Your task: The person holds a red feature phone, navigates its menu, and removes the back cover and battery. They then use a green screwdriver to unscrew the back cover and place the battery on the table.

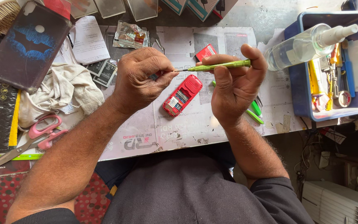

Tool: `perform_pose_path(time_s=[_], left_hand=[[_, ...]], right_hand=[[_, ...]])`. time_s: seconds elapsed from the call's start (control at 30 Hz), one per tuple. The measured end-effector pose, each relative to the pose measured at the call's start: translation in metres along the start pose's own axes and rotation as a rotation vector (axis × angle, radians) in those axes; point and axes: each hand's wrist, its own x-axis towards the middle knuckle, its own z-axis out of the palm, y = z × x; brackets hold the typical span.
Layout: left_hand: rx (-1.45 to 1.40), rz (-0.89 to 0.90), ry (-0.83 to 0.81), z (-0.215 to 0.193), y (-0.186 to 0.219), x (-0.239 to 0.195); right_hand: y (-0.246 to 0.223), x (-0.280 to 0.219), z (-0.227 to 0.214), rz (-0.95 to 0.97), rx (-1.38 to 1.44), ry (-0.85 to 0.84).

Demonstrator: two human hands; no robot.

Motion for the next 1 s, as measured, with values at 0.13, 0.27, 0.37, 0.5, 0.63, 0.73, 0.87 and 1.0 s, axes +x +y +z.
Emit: perform_pose_path(time_s=[0.13,0.27,0.37,0.5,0.63,0.73,0.87,1.0], left_hand=[[-0.014,0.005,-0.003,0.0008,-0.0015,-0.0006],[-0.018,-0.004,-0.008,0.0007,-0.0018,-0.0018],[0.001,0.008,-0.01,0.0016,-0.0036,-0.001],[0.049,0.033,-0.01,0.0022,-0.0046,-0.0017],[0.083,0.052,-0.008,0.0019,-0.005,-0.0009],[0.119,0.063,-0.006,0.0017,-0.0048,-0.0013],[0.133,0.072,-0.002,0.0018,-0.0047,-0.0017],[0.138,0.072,-0.004,0.002,-0.0058,-0.0019]], right_hand=[[0.0003,-0.001,0.0003,0.02,0.001,-0.003],[0.0005,0.0,0.0021,0.035,0.008,0.003],[0.0,0.0021,0.002,0.022,-0.022,-0.026],[-0.0034,0.0007,0.0028,-0.03,-0.155,-0.061],[-0.0058,-0.001,0.0042,-0.059,-0.221,-0.082],[-0.0043,-0.0004,0.0041,-0.075,-0.225,-0.092],[-0.0031,-0.0016,0.005,-0.061,-0.215,-0.072],[-0.0026,-0.0012,0.0044,-0.055,-0.213,-0.067]])
